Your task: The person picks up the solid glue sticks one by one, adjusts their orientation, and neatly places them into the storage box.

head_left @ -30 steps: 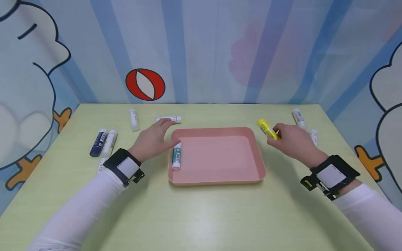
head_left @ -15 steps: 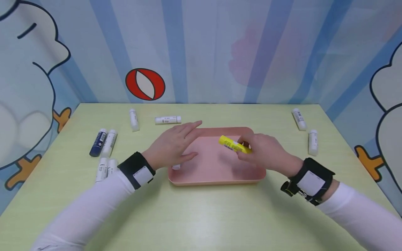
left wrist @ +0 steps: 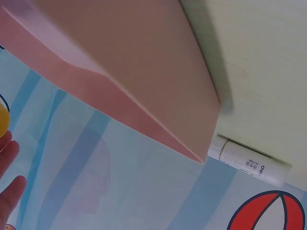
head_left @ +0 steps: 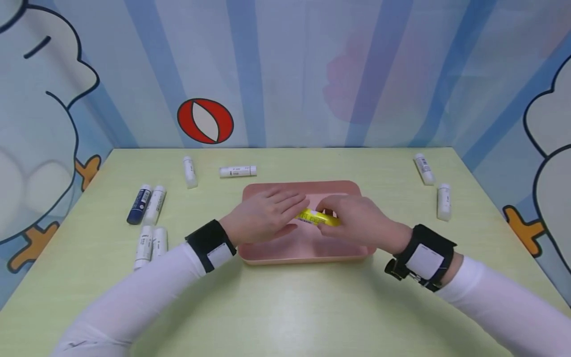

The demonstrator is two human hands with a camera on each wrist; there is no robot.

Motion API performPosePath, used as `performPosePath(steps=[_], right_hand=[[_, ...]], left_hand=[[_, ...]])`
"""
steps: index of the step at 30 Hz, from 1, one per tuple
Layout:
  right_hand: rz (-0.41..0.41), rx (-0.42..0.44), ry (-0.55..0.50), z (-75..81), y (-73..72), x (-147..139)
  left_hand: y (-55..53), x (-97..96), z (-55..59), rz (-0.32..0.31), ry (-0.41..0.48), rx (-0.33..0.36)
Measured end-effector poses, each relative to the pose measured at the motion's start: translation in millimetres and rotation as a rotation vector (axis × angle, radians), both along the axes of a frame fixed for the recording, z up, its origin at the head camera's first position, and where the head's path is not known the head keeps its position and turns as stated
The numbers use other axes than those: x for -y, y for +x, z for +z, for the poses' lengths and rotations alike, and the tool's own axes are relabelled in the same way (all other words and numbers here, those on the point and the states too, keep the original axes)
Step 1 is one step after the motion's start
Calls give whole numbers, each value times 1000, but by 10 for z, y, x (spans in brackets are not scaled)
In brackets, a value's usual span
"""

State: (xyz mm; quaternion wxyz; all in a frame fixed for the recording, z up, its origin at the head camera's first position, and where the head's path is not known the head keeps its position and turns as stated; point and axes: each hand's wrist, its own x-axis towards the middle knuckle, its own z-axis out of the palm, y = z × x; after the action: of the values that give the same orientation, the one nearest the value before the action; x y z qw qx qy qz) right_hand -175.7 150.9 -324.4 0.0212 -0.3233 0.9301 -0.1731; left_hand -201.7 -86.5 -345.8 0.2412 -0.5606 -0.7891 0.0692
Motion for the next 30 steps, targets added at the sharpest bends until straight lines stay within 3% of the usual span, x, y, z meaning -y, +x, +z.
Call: performPosePath(steps=[5, 13, 16, 20, 24, 27, 30], right_hand=[[47, -30, -27, -3, 15, 24], [61, -18, -24, -39, 13, 32], [44, -6, -35, -23, 1, 33], [-39, 25, -118, 31, -37, 13], [-174, 123, -344, 64, -102, -25], [-257, 227, -544, 60, -159, -25], [-314, 325, -696, 45, -192, 18]], left_hand=[[8, -13, 9, -14, -5, 7], [12, -15, -26, -22, -12, 91], [6, -14, -42, 1, 28, 170], [-10, -1, -72, 117, 159, 378], [-33, -18, -82, 164, 436, 634], [-17, -46, -57, 179, 608, 865], [28, -64, -26, 274, 694, 1123]])
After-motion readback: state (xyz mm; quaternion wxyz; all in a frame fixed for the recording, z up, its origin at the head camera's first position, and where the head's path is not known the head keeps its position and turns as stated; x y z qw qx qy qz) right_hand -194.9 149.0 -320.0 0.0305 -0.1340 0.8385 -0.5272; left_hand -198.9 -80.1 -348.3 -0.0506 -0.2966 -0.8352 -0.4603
